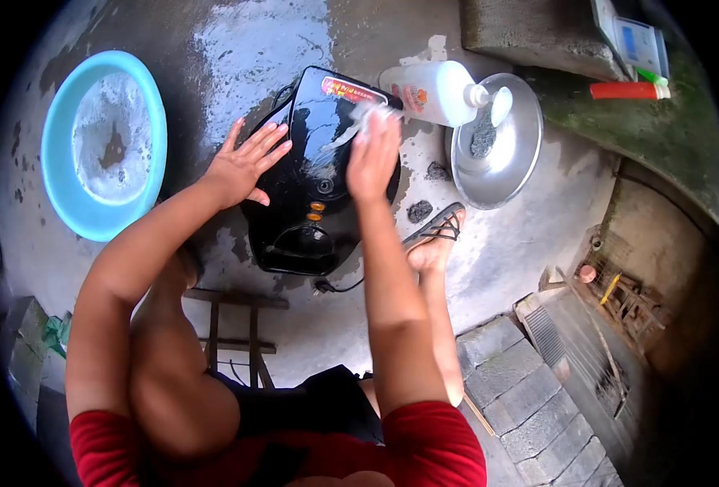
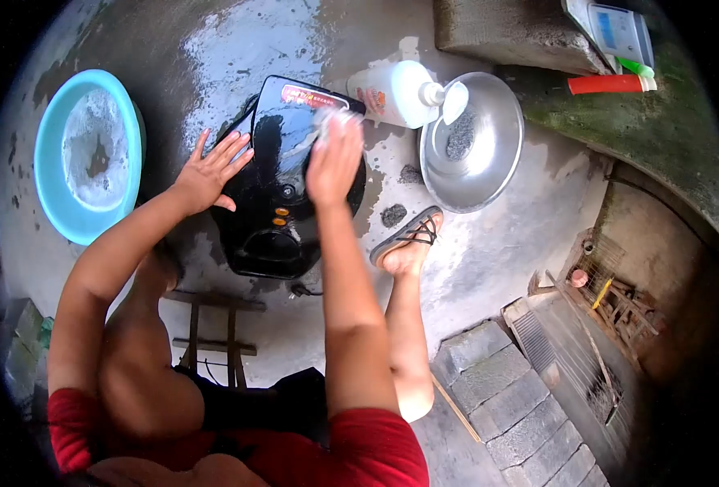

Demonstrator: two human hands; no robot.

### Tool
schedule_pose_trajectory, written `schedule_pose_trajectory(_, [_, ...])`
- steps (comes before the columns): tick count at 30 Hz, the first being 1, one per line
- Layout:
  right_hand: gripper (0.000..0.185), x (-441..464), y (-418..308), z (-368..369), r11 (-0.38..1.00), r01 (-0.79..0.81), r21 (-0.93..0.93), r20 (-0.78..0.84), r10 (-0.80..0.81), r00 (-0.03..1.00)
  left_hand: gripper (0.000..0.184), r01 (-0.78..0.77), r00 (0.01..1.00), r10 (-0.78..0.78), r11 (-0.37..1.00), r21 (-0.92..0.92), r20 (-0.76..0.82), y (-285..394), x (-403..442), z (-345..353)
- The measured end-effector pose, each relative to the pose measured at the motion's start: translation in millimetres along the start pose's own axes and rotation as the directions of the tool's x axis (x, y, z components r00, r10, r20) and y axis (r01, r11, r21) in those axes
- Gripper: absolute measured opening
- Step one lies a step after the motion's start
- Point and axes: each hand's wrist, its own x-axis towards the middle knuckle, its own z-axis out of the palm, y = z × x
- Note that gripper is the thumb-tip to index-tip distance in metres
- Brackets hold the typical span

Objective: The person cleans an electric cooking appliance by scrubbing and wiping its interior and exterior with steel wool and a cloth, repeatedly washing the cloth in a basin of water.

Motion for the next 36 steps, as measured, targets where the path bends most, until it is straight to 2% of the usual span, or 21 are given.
schedule_pose_trajectory(2, [0.044,-50,-33,-7,0.997,-0.061,-0.055,0.143,0.069,0.987,0.11,0.002,1.0,-0.002,1.0,0.002,-0.009,-2,1,-2])
schedule_pose_trajectory(4, [0.044,-105,-56,-10,0.995,-0.095,0.03,0.212,0.087,0.973,0.11,0.0,1.0,0.0,1.0,0.003,-0.006,-1,1,-1])
schedule_pose_trajectory(7, [0.046,-153,-57,-24,0.989,-0.146,0.007,0.33,0.136,0.934,0.109,0.013,1.0,-0.013,1.0,0.009,0.005,1,2,-2])
schedule_pose_trajectory(10, [0.047,-135,-29,-19,0.984,-0.179,0.01,0.13,0.176,0.976,0.11,0.026,0.999,-0.026,0.999,0.02,0.023,2,4,-2])
schedule_pose_trajectory(12, [0.048,-88,-6,-15,0.965,-0.261,-0.025,-0.014,0.261,0.965,0.111,0.028,0.999,-0.029,0.999,0.041,0.016,2,4,1])
schedule_pose_trajectory(13, [0.047,-64,10,-11,0.961,-0.269,-0.055,-0.024,0.268,0.963,0.111,0.037,0.999,-0.038,0.998,0.051,0.032,3,4,0])
schedule_pose_trajectory(15, [0.046,-19,34,-10,0.953,-0.285,0.105,-0.036,0.29,0.956,0.111,0.067,0.995,-0.071,0.996,0.059,0.067,6,6,-8])
schedule_pose_trajectory(16, [0.045,-3,39,-17,0.907,-0.36,0.218,0.044,0.359,0.932,0.111,0.08,0.992,-0.085,0.995,0.058,0.092,9,5,-8])
schedule_pose_trajectory(17, [0.044,1,43,-22,0.851,-0.447,0.277,0.12,0.431,0.894,0.112,0.058,0.998,-0.06,0.997,0.059,0.03,7,5,-1])
schedule_pose_trajectory(18, [0.044,0,45,-25,0.784,-0.526,0.329,0.192,0.49,0.85,0.112,0.068,0.996,-0.071,0.996,0.057,0.048,8,3,-1])
schedule_pose_trajectory(19, [0.043,-11,50,-24,0.819,-0.475,0.321,0.14,0.455,0.879,0.112,0.079,0.995,-0.082,0.995,0.057,0.058,10,4,-4])
schedule_pose_trajectory(22, [0.046,-64,59,-21,0.766,-0.499,0.405,0.049,0.527,0.849,0.112,0.109,0.992,-0.113,0.992,0.071,0.05,11,6,-4])
schedule_pose_trajectory(24, [0.05,-120,39,-16,0.522,-0.538,0.662,0.006,0.714,0.7,0.112,0.113,0.993,-0.115,0.991,0.074,0.03,13,4,-3])
schedule_pose_trajectory(26, [0.054,-154,8,-15,0.456,-0.581,0.674,-0.008,0.791,0.612,0.111,0.125,0.99,-0.129,0.988,0.091,0.05,16,4,-7])
schedule_pose_trajectory(28, [0.051,-200,-10,0,0.527,-0.627,0.574,-0.06,0.791,0.609,0.111,0.122,0.991,-0.125,0.989,0.083,0.04,15,3,-6])
schedule_pose_trajectory(31, [0.05,-237,-62,-7,0.802,-0.589,0.096,-0.028,0.594,0.804,0.111,0.136,0.989,-0.14,0.988,0.079,0.045,16,2,-4])
schedule_pose_trajectory(34, [0.05,-277,-88,-1,0.838,-0.545,-0.038,0.049,0.546,0.836,0.11,0.13,0.99,-0.134,0.989,0.071,0.051,16,2,-2])
schedule_pose_trajectory(36, [0.05,-279,-92,-2,0.832,-0.555,-0.006,0.065,0.554,0.83,0.108,0.148,0.983,-0.154,0.987,0.068,0.095,15,4,-6])
